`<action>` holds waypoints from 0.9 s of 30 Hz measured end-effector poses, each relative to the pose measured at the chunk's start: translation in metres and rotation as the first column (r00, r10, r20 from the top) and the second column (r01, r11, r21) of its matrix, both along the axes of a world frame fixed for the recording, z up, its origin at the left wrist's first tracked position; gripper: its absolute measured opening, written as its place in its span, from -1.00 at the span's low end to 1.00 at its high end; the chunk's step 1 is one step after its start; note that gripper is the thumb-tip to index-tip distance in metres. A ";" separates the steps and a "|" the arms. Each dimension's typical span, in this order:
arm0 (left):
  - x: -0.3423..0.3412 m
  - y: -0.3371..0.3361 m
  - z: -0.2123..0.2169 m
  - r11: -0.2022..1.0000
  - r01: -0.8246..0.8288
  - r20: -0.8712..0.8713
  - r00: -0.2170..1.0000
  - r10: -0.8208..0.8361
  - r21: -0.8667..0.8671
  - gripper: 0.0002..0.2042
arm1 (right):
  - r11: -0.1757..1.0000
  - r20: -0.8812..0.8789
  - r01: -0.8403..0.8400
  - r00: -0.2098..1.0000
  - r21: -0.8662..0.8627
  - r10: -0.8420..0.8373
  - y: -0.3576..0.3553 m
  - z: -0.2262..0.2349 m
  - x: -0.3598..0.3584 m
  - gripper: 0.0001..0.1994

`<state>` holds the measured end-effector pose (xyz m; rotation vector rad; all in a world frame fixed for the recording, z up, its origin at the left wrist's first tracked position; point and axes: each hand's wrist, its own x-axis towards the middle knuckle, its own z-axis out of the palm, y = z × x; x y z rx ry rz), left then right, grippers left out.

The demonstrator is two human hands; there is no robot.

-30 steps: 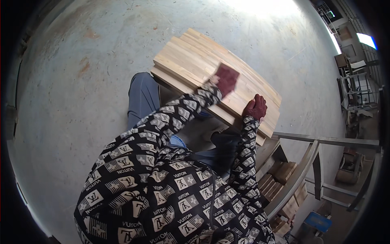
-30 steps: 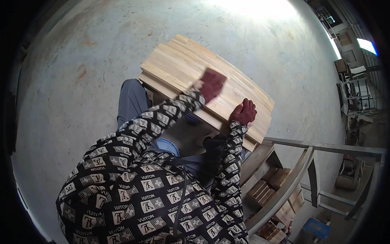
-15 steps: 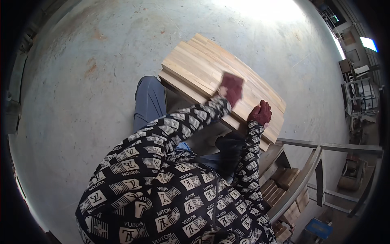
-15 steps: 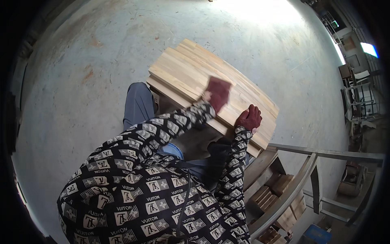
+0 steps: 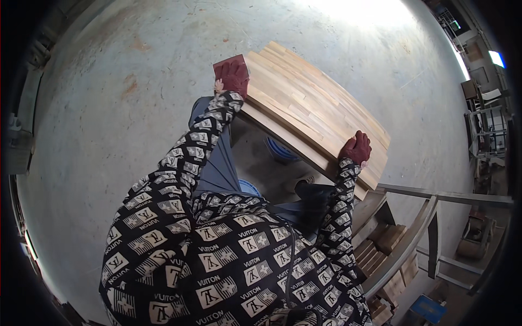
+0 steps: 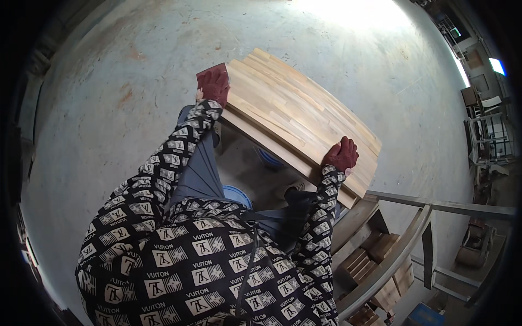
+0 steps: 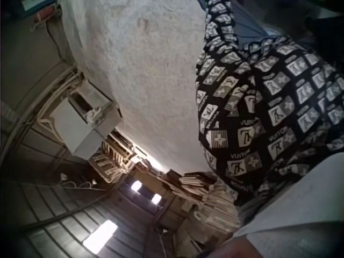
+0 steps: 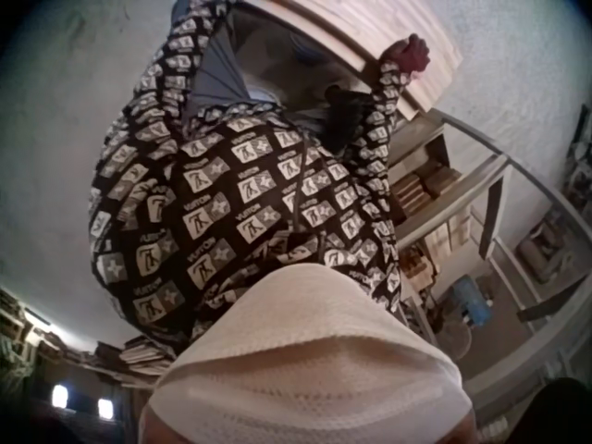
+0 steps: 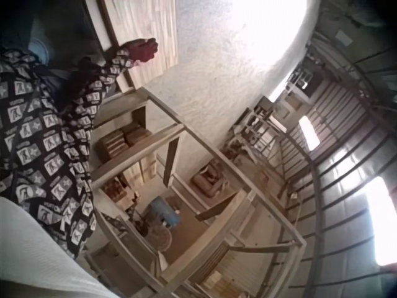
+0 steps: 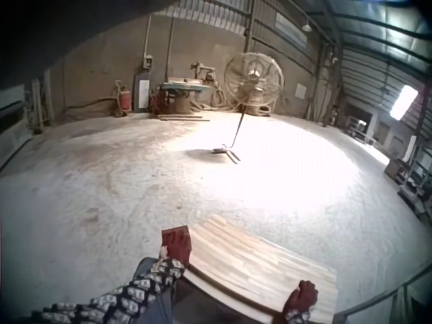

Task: Sanding the surface of a wooden block by hand using a piece of sandpaper.

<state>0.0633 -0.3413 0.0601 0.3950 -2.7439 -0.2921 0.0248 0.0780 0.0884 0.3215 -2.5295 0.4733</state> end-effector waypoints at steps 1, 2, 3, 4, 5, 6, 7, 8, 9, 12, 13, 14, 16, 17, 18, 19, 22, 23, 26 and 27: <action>0.007 0.000 -0.008 0.993 -0.102 -0.055 0.994 0.099 -0.058 -0.57 | 0.999 0.003 -0.031 1.000 -0.010 0.031 -0.009 0.001 -0.001 -0.87; -0.001 0.019 -0.022 0.977 -0.179 -0.130 0.978 0.164 -0.117 -0.57 | 0.999 0.003 -0.050 0.999 -0.011 0.050 -0.014 0.003 -0.002 -0.87; 0.003 0.042 -0.040 0.971 -0.192 -0.170 0.971 0.168 -0.141 -0.57 | 0.998 0.007 -0.070 0.998 -0.003 0.070 -0.020 0.004 -0.003 -0.87; -0.005 0.077 -0.056 0.983 -0.099 -0.183 0.980 0.071 -0.153 -0.56 | 0.998 0.002 -0.064 0.998 0.006 0.064 -0.017 0.005 -0.002 -0.87; 0.003 0.120 -0.066 0.989 0.043 -0.179 0.982 -0.068 -0.140 -0.56 | 0.998 -0.001 -0.066 0.998 0.012 0.066 -0.018 0.004 -0.002 -0.87; 0.011 0.165 -0.068 0.970 0.222 -0.188 0.953 -0.237 -0.097 -0.56 | 0.998 -0.002 -0.058 0.998 0.019 0.058 -0.017 0.003 -0.001 -0.87; 0.020 0.206 -0.068 0.919 0.392 -0.206 0.896 -0.392 -0.044 -0.56 | 0.998 -0.007 -0.063 0.998 0.031 0.064 -0.019 0.002 0.000 -0.87; 0.029 0.236 -0.062 0.846 0.532 -0.246 0.819 -0.519 -0.014 -0.55 | 0.997 -0.004 -0.066 0.998 0.027 0.066 -0.018 0.000 0.000 -0.86; 0.038 0.254 -0.054 0.760 0.650 -0.292 0.725 -0.624 -0.009 -0.55 | 0.998 -0.002 -0.063 0.998 0.023 0.063 -0.016 -0.001 0.000 -0.86; 0.041 0.254 -0.061 0.708 0.706 -0.216 0.690 -0.691 -0.012 -0.50 | 0.995 -0.005 -0.099 0.995 -0.003 0.099 -0.021 0.000 0.004 -0.84; 0.034 0.235 -0.061 0.714 0.700 -0.215 0.695 -0.686 -0.015 -0.49 | 0.995 -0.002 -0.097 0.995 0.003 0.097 -0.016 0.000 0.002 -0.84; 0.030 0.216 -0.062 0.739 0.673 -0.208 0.720 -0.662 -0.021 -0.48 | 0.995 0.004 -0.101 0.995 0.015 0.101 -0.017 0.000 0.000 -0.83; 0.020 0.162 -0.067 0.816 0.575 -0.197 0.795 -0.574 -0.057 -0.47 | 0.996 0.013 -0.092 0.996 0.019 0.092 -0.014 0.000 -0.001 -0.83; 0.018 0.128 -0.067 0.857 0.510 -0.188 0.836 -0.515 -0.078 -0.46 | 0.996 0.023 -0.089 0.996 0.026 0.088 -0.013 0.000 -0.002 -0.84; 0.019 0.097 -0.063 0.891 0.443 -0.173 0.874 -0.454 -0.099 -0.46 | 0.996 0.032 -0.081 0.996 0.032 0.080 -0.011 -0.001 -0.003 -0.84; 0.022 0.067 -0.056 0.916 0.385 -0.149 0.905 -0.398 -0.112 -0.45 | 0.996 0.003 -0.081 0.997 0.025 0.081 -0.010 -0.001 -0.003 -0.84; 0.036 0.008 -0.036 0.964 0.257 -0.169 0.949 -0.265 -0.065 -0.41 | 0.997 -0.007 -0.068 0.998 0.025 0.068 -0.004 -0.006 -0.006 -0.85; 0.042 0.012 0.001 0.976 0.217 0.022 0.976 -0.217 0.018 -0.41 | 0.998 -0.009 -0.059 0.998 0.022 0.059 0.000 -0.008 -0.007 -0.85; 0.024 0.043 -0.086 0.581 0.466 -0.673 0.712 0.200 0.667 -0.45 | 0.995 -0.009 -0.102 0.995 0.017 0.102 -0.012 -0.010 -0.010 -0.81; 0.018 0.075 -0.084 0.812 0.214 -0.513 0.850 0.119 0.543 -0.49 | 0.998 -0.005 -0.041 0.999 0.050 0.041 -0.009 -0.017 -0.011 -0.78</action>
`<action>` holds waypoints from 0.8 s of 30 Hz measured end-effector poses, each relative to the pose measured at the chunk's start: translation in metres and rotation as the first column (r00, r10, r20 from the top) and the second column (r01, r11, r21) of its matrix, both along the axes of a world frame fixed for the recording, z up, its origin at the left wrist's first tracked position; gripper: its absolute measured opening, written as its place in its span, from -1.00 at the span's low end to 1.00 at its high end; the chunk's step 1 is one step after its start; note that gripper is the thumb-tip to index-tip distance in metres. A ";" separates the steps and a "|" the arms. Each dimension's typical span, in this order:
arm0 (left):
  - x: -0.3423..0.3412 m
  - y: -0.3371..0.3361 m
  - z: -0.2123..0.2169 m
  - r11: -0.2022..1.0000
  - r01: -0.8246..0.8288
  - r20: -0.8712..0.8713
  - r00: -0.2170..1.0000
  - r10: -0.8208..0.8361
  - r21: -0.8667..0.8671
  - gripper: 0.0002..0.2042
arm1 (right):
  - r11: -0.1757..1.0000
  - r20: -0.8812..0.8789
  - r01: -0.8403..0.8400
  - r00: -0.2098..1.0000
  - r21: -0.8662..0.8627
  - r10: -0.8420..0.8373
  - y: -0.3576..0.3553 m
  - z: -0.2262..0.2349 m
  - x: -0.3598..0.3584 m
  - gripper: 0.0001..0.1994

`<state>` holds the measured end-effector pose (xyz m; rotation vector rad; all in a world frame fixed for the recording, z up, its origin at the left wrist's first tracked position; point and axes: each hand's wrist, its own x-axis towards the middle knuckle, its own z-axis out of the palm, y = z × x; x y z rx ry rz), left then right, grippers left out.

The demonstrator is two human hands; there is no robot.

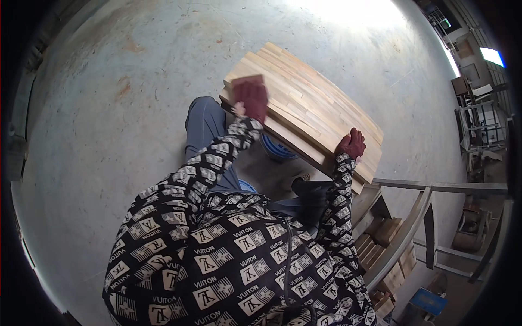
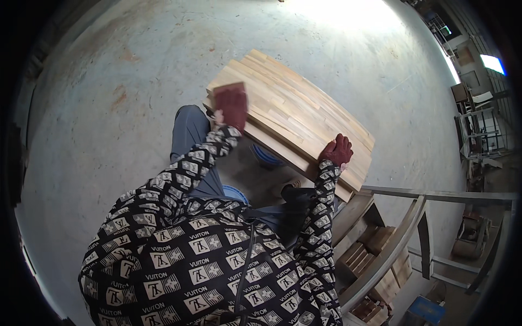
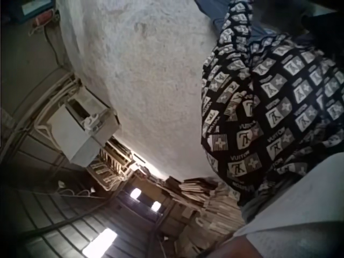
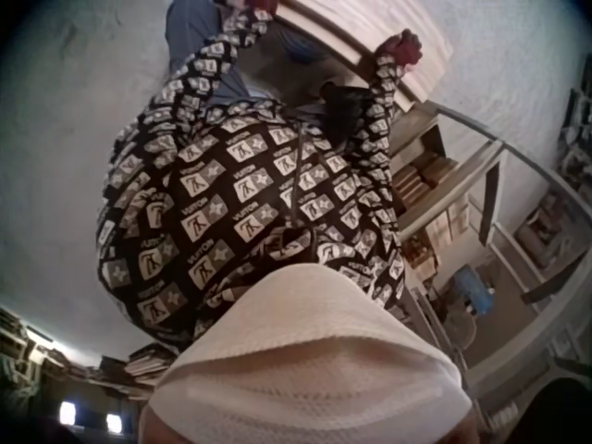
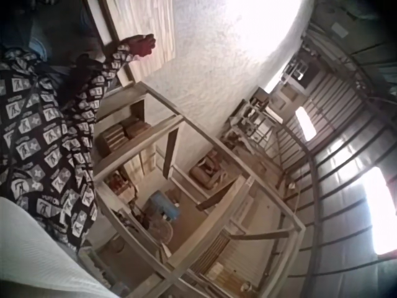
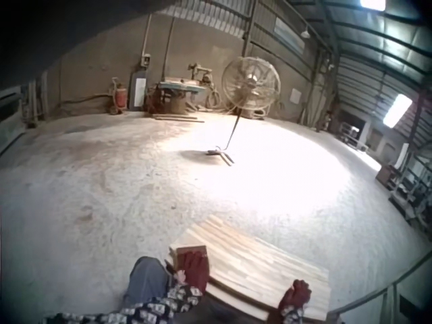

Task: Sanding the surface of a wooden block by hand using a piece of sandpaper.

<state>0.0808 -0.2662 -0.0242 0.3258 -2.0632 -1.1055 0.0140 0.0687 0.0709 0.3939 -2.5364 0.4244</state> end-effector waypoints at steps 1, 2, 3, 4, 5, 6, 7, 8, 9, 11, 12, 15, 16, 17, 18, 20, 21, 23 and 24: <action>0.006 0.043 0.036 0.735 0.167 0.450 0.869 0.204 -0.657 -0.52 | 0.994 0.007 0.097 0.995 0.042 -0.097 0.017 -0.010 0.000 -0.75; 0.009 0.066 0.023 0.830 0.194 0.238 0.968 -0.076 -0.523 -0.54 | 0.994 0.034 0.090 0.995 0.062 -0.092 0.007 -0.008 0.001 -0.72; 0.010 0.098 0.009 0.855 0.276 0.231 0.954 -0.190 -0.439 -0.54 | 0.993 0.067 0.083 0.994 0.086 -0.089 -0.008 -0.007 0.009 -0.69; 0.011 0.129 0.002 0.865 0.361 0.206 0.930 -0.305 -0.348 -0.55 | 0.999 0.119 0.003 0.993 0.046 -0.008 -0.022 -0.003 0.017 -0.69; 0.021 0.151 0.076 0.721 0.628 0.482 0.749 -0.456 -0.294 -0.55 | 0.998 0.151 -0.055 0.987 -0.044 0.061 -0.005 -0.019 0.026 -0.70; 0.023 0.155 0.103 0.678 0.735 0.413 0.607 -0.679 0.036 -0.55 | 0.980 0.316 -0.011 0.946 -0.198 0.074 -0.002 -0.031 0.037 -0.63; 0.009 0.168 0.089 0.658 0.734 0.155 0.640 -0.753 0.165 -0.50 | 0.942 0.455 0.033 0.881 -0.333 0.130 -0.001 -0.036 0.039 -0.55; 0.004 0.174 0.104 0.567 0.752 0.022 0.595 -0.803 0.336 -0.48 | 0.943 0.462 0.045 0.879 -0.330 0.120 -0.012 -0.027 0.049 -0.55; 0.000 0.180 0.119 0.441 0.755 -0.118 0.557 -0.822 0.486 -0.46 | 0.526 0.361 0.073 0.806 -0.848 0.470 -0.021 -0.017 0.058 -0.45; 0.001 0.192 0.137 0.482 0.760 -0.051 0.556 -0.830 0.435 -0.45 | -0.118 0.051 0.169 0.755 -0.979 0.654 -0.030 0.014 0.072 -0.35; 0.001 0.197 0.142 0.527 0.764 0.018 0.562 -0.827 0.373 -0.42 | -0.216 0.012 0.222 0.722 -0.951 0.692 -0.028 0.025 0.079 -0.30; -0.008 0.212 0.118 0.535 0.845 0.254 0.520 -0.815 -0.013 -0.33 | -0.370 -0.080 0.341 0.632 -0.864 0.770 -0.027 0.050 0.091 -0.20; 0.001 0.207 0.132 0.450 0.889 0.277 0.415 -0.867 0.078 -0.22 | -0.369 -0.115 0.345 0.577 -0.863 0.809 -0.020 0.053 0.093 -0.23; 0.004 0.200 0.140 0.447 0.891 0.274 0.412 -0.869 0.079 -0.22 | -0.363 -0.151 0.353 0.505 -0.862 0.850 -0.017 0.055 0.095 -0.27; 0.006 0.195 0.146 0.377 0.917 0.326 0.319 -0.890 0.132 -0.19 | -0.360 -0.148 0.353 0.506 -0.864 0.850 -0.013 0.053 0.095 -0.27; -0.005 0.191 0.132 0.286 0.942 0.445 0.182 -0.877 0.177 -0.12 | -0.036 0.230 0.374 0.640 -0.927 0.733 -0.014 0.050 0.094 -0.35; -0.007 0.189 0.113 0.305 0.936 0.444 0.200 -0.874 0.178 -0.12 | -0.027 0.231 0.375 0.625 -0.926 0.746 -0.017 0.046 0.094 -0.35; -0.004 0.181 0.110 0.243 0.915 0.236 0.170 -0.957 0.323 -0.13 | -0.084 0.145 0.340 0.595 -0.937 0.790 -0.013 0.033 0.095 -0.37; -0.003 0.175 0.124 0.229 0.893 0.338 0.094 -0.937 0.387 -0.12 | -0.118 0.101 0.321 0.590 -0.940 0.801 -0.008 0.027 0.095 -0.37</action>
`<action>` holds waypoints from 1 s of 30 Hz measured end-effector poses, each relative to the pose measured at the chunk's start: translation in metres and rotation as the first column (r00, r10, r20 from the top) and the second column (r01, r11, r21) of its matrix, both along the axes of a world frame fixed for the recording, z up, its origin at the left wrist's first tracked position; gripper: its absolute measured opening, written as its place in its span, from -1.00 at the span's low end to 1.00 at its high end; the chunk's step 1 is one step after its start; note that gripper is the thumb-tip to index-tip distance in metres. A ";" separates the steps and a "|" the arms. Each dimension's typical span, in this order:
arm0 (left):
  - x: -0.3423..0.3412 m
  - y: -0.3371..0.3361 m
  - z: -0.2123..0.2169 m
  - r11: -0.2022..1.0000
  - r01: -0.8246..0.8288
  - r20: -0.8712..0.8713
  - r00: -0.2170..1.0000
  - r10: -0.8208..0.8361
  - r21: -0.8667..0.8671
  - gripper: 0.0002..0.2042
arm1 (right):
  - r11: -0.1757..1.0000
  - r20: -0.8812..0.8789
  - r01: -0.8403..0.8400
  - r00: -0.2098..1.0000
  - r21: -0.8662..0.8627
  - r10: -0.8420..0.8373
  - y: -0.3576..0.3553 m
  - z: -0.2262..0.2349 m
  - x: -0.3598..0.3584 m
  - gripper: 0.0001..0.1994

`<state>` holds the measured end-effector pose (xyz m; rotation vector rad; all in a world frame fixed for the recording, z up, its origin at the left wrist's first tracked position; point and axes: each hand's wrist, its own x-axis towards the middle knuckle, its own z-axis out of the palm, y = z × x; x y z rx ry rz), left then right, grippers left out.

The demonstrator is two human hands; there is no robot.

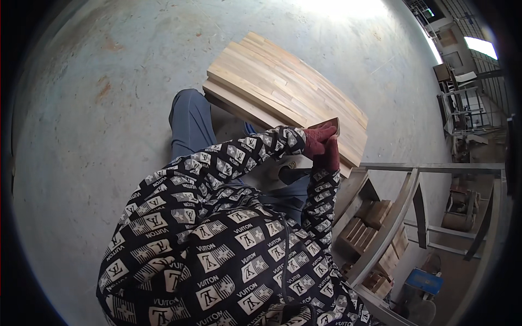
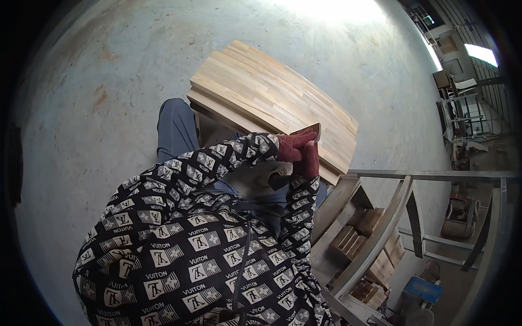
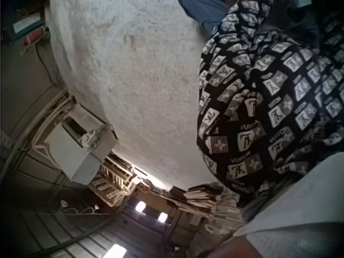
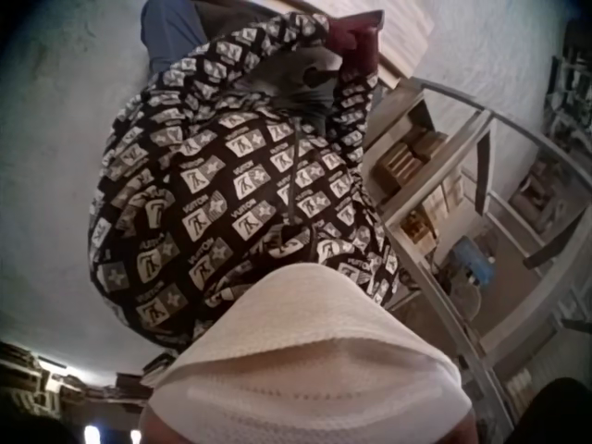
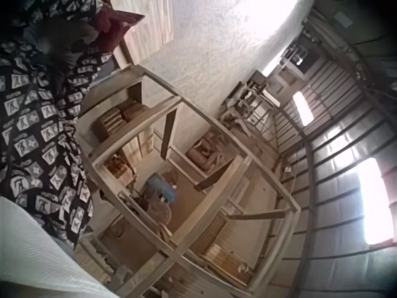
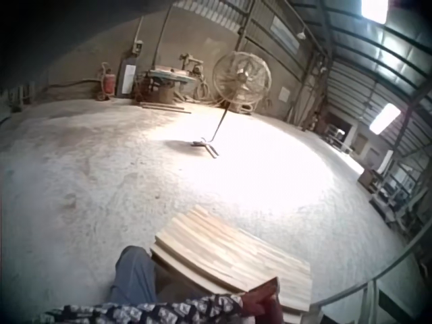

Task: Sanding the surface of a wooden block by hand using a piece of sandpaper.

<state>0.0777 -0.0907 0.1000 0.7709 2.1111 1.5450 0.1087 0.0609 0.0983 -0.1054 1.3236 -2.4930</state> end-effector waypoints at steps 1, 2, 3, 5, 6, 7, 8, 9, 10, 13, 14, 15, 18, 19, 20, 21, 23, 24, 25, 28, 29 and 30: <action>0.001 -0.003 0.007 1.000 0.000 0.003 1.000 0.000 -0.002 -0.12 | 1.000 0.003 0.000 1.000 -0.002 0.000 -0.002 0.001 0.001 -0.37; 0.001 -0.005 0.012 0.977 -0.001 0.206 0.978 -0.044 0.214 -0.16 | 0.996 -0.041 -0.027 0.999 0.082 0.031 -0.004 0.003 0.001 -0.33; 0.001 -0.006 0.014 0.909 -0.047 0.387 0.913 -0.129 0.414 -0.20 | 0.985 -0.082 -0.049 0.995 0.167 0.063 -0.004 0.005 0.001 -0.29; -0.021 -0.007 -0.025 0.780 0.041 0.131 0.979 -0.156 0.624 -0.64 | 0.948 -0.090 -0.043 0.993 0.315 0.075 -0.016 0.020 -0.010 -0.25; -0.018 -0.013 -0.031 0.608 0.048 0.139 0.956 -0.257 0.792 -0.44 | 0.893 -0.092 -0.003 0.994 0.451 0.050 -0.019 0.026 -0.012 -0.21; -0.012 -0.023 -0.035 0.402 0.033 0.122 0.927 -0.355 0.915 -0.23 | 0.868 -0.079 -0.014 0.995 0.496 0.062 -0.029 0.044 -0.008 -0.19; -0.008 -0.026 -0.016 0.405 -0.035 0.219 0.882 -0.418 0.914 -0.38 | 0.861 -0.135 0.051 0.991 0.507 0.021 -0.026 0.028 -0.010 -0.20; -0.002 -0.032 0.008 0.417 -0.106 0.313 0.827 -0.467 0.903 -0.53 | 0.851 -0.189 0.107 0.982 0.514 -0.009 -0.023 0.013 -0.011 -0.20; 0.007 -0.044 0.013 0.336 -0.211 0.378 0.723 -0.578 0.918 -0.39 | 0.826 -0.205 0.088 0.978 0.557 0.034 -0.032 0.030 -0.007 -0.20; -0.001 -0.047 -0.021 0.281 -0.259 0.378 0.720 -0.581 0.924 -0.44 | 0.851 -0.357 -0.014 0.904 0.524 0.235 -0.047 0.041 0.005 -0.17; 0.010 -0.055 0.014 0.744 -0.150 0.412 0.893 -0.181 0.651 -0.40 | 0.850 -0.355 -0.002 0.908 0.527 0.222 -0.045 0.038 0.006 -0.17; 0.009 -0.051 0.020 0.744 -0.140 0.413 0.889 -0.196 0.653 -0.40 | 0.772 -0.338 0.097 0.928 0.629 0.158 -0.042 0.035 0.007 -0.22; -0.003 -0.034 0.017 0.648 -0.450 0.747 0.596 -0.295 0.615 -0.42 | 0.689 -0.281 0.204 0.960 0.695 0.000 -0.029 0.013 -0.007 -0.34; -0.017 -0.042 -0.013 0.642 -0.453 0.744 0.601 -0.292 0.618 -0.42 | 0.706 -0.219 0.237 0.969 0.667 -0.119 -0.019 0.001 -0.016 -0.40; -0.033 -0.062 -0.045 0.835 -0.142 0.045 0.989 0.139 0.531 -0.43 | 0.677 -0.219 0.244 0.968 0.695 -0.125 -0.004 -0.003 -0.027 -0.54; -0.037 -0.088 -0.066 0.981 -0.101 -0.765 0.615 0.193 0.167 -0.45 | 0.380 -0.319 0.309 0.947 0.872 -0.038 -0.009 0.013 -0.031 -0.58; -0.045 -0.108 0.009 0.734 -0.435 -0.555 0.826 0.096 -0.521 -0.47 | 0.104 -0.691 0.685 0.721 0.721 0.046 0.014 0.029 -0.031 -0.58; -0.051 -0.140 -0.011 0.569 -0.721 -0.671 0.650 0.358 -0.395 -0.50 | -0.017 -0.707 0.740 0.648 0.672 0.284 0.014 0.047 -0.037 -0.55; -0.059 -0.179 -0.034 0.374 -0.865 -0.749 0.485 0.451 -0.335 -0.40 | -0.106 -0.658 0.806 0.544 0.582 0.521 0.016 0.061 -0.050 -0.52; -0.059 -0.225 -0.004 0.158 -0.765 -0.595 0.596 0.539 -0.624 -0.26 | -0.104 -0.534 0.686 0.644 0.720 0.548 0.067 -0.027 -0.082 -0.40; -0.056 -0.220 0.013 0.142 -0.644 -0.465 0.670 0.578 -0.752 -0.22 | -0.004 -0.563 0.675 0.619 0.738 0.548 0.087 -0.065 -0.094 -0.38; -0.038 -0.231 -0.005 0.073 -0.724 -0.609 0.625 0.489 -0.685 -0.16 | -0.207 -0.486 0.664 0.692 0.718 0.534 0.046 -0.082 -0.094 -0.37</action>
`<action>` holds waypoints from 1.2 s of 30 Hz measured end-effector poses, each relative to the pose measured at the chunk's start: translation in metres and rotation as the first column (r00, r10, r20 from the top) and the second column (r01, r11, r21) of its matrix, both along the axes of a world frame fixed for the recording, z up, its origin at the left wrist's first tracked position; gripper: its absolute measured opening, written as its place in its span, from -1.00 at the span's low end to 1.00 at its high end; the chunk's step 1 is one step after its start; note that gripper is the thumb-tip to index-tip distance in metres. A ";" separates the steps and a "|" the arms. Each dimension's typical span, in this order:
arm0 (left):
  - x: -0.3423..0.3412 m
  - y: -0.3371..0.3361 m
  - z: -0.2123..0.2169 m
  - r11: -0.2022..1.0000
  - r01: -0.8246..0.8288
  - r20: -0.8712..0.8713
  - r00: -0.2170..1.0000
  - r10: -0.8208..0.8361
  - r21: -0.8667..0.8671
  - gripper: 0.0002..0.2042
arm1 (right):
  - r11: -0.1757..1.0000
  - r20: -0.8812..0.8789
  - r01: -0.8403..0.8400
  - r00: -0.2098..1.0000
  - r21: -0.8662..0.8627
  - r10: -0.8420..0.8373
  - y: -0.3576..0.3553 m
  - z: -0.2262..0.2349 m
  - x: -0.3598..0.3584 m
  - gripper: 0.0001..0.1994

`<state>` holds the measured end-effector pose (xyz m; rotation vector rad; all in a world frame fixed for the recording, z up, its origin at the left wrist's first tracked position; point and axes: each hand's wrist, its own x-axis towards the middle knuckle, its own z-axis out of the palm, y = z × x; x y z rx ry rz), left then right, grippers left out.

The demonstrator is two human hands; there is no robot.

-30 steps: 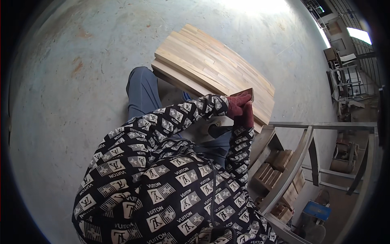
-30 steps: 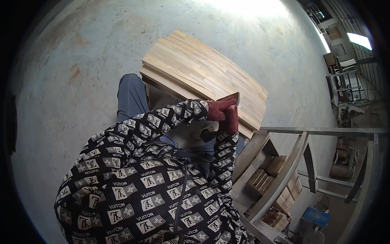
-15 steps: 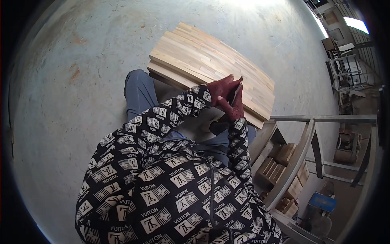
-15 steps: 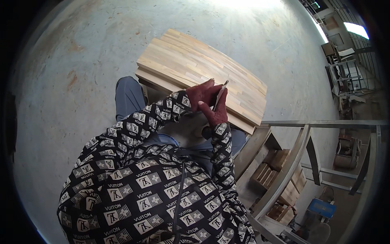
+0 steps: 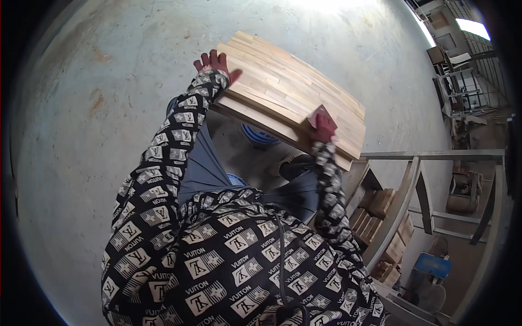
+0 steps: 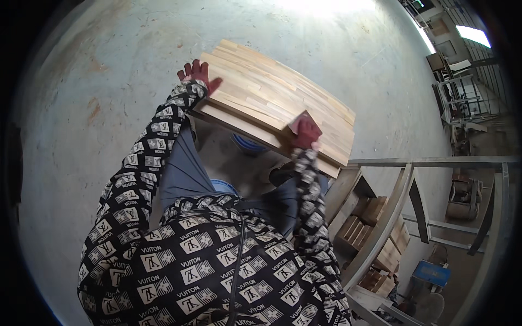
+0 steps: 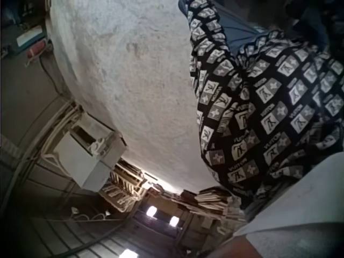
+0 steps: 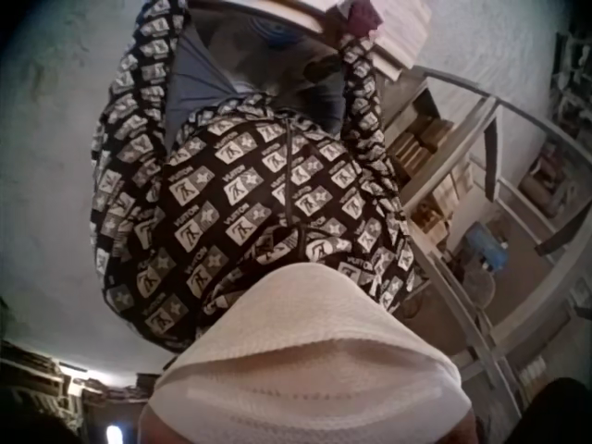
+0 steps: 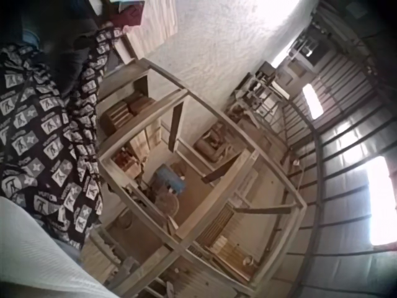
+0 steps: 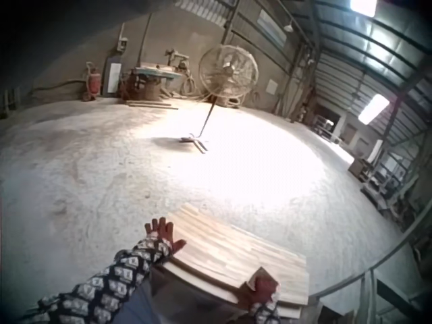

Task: Sanding the surface of a wooden block by hand using a piece of sandpaper.

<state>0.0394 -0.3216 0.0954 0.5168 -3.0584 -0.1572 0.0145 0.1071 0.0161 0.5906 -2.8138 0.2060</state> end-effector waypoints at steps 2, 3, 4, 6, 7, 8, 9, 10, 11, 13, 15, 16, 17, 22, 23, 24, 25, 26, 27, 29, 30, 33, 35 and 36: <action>0.027 -0.004 0.006 0.996 -0.052 0.120 0.991 0.060 -0.070 -0.11 | 0.947 0.268 0.124 0.941 0.295 -0.207 -0.135 0.019 0.032 -0.39; 0.006 0.023 0.023 0.998 0.022 0.095 0.995 -0.016 -0.063 -0.08 | 0.986 0.028 0.089 0.995 0.141 -0.094 -0.127 -0.012 0.019 -0.49; 0.002 0.032 0.022 0.996 0.054 0.092 0.995 -0.048 -0.068 -0.08 | 0.986 -0.103 -0.151 0.984 -0.064 0.144 -0.143 -0.021 0.008 -0.52; 0.025 -0.004 -0.006 0.992 -0.017 -0.020 1.000 0.015 -0.123 -0.10 | 0.913 -0.172 -0.395 0.911 -0.106 0.374 -0.240 0.025 0.053 -0.49; 0.025 -0.006 -0.004 0.996 -0.002 0.035 0.999 0.005 -0.092 -0.11 | 0.886 -0.028 -0.415 0.908 -0.208 0.419 -0.247 0.044 0.058 -0.44; 0.027 -0.009 -0.008 0.995 -0.013 0.016 1.000 0.014 -0.094 -0.12 | 0.870 -0.009 -0.438 0.894 -0.225 0.448 -0.239 0.050 0.061 -0.42; 0.028 -0.011 -0.013 0.995 -0.025 -0.002 1.000 0.025 -0.095 -0.13 | 0.854 0.011 -0.461 0.879 -0.241 0.477 -0.224 0.056 0.060 -0.41; 0.024 -0.006 -0.008 0.996 -0.013 -0.005 1.000 0.012 -0.090 -0.13 | 0.852 -0.010 -0.442 0.889 -0.279 0.458 -0.193 0.043 0.053 -0.39; 0.020 -0.001 -0.001 0.997 -0.014 0.022 1.000 0.016 -0.073 -0.13 | 0.894 -0.129 -0.363 0.932 -0.263 0.340 -0.159 0.027 0.050 -0.37; 0.021 -0.003 0.000 0.998 -0.036 0.060 0.997 0.040 -0.053 -0.13 | 0.929 -0.113 -0.226 0.973 -0.293 0.201 -0.082 0.013 0.047 -0.33; 0.024 -0.007 -0.003 0.996 -0.062 0.044 0.997 0.065 -0.059 -0.12 | 0.950 -0.059 -0.149 0.989 -0.273 0.138 0.001 0.012 0.047 -0.26; 0.023 -0.008 -0.005 0.996 -0.063 0.022 0.998 0.064 -0.067 -0.12 | 0.958 -0.041 -0.096 0.995 -0.268 0.088 0.036 0.017 0.049 -0.27; 0.022 -0.010 -0.008 0.996 -0.059 0.024 0.998 0.061 -0.061 -0.12 | 0.964 -0.024 -0.040 0.999 -0.263 0.035 0.055 0.021 0.051 -0.28; 0.017 -0.011 -0.008 0.996 0.003 0.029 1.000 0.000 -0.091 -0.14 | 0.959 -0.302 0.113 0.934 -0.260 -0.192 -0.009 -0.008 0.035 -0.51; 0.012 -0.006 -0.004 0.995 0.021 0.019 1.000 -0.020 -0.095 -0.14 | 0.951 -0.128 0.267 0.949 -0.154 -0.288 -0.040 -0.022 0.024 -0.50; 0.014 -0.009 -0.006 0.996 0.009 0.032 0.999 -0.006 -0.090 -0.14 | 0.985 -0.293 0.053 0.951 -0.162 -0.099 -0.093 -0.022 0.035 -0.50; 0.008 -0.003 0.000 0.997 0.025 0.028 0.999 -0.023 -0.078 -0.13 | 0.969 -0.331 -0.091 0.944 -0.231 0.009 -0.124 -0.028 0.029 -0.47; 0.013 -0.009 -0.007 0.995 0.012 0.037 0.999 -0.009 -0.095 -0.13 | 0.969 -0.304 -0.167 0.947 -0.180 0.107 -0.174 -0.015 0.049 -0.46; 0.020 -0.016 -0.018 0.996 0.000 0.022 1.000 0.002 -0.092 -0.13 | 0.960 -0.272 -0.250 0.939 -0.126 0.209 -0.212 0.017 0.069 -0.45; 0.025 -0.020 -0.021 0.996 -0.004 0.001 1.000 0.004 -0.092 -0.12 | 0.891 -0.019 -0.401 0.914 -0.214 0.406 -0.230 0.062 0.080 -0.42; 0.025 -0.020 -0.020 0.997 -0.009 0.028 1.000 0.011 -0.072 -0.12 | 0.850 0.015 -0.448 0.882 -0.276 0.470 -0.218 0.061 0.075 -0.40; 0.022 -0.018 -0.023 0.997 0.017 0.000 1.000 -0.017 -0.070 -0.13 | 0.906 -0.106 -0.315 0.949 -0.281 0.298 -0.136 0.025 0.061 -0.41; 0.015 -0.011 -0.018 0.996 0.042 -0.069 0.996 -0.047 -0.079 -0.13 | 0.935 -0.208 -0.173 0.972 -0.310 0.111 -0.024 -0.026 0.039 -0.41; 0.026 -0.024 -0.024 0.996 0.020 -0.056 0.998 -0.025 -0.089 -0.14 | 0.933 -0.239 -0.169 0.966 -0.318 0.094 -0.005 -0.006 0.051 -0.40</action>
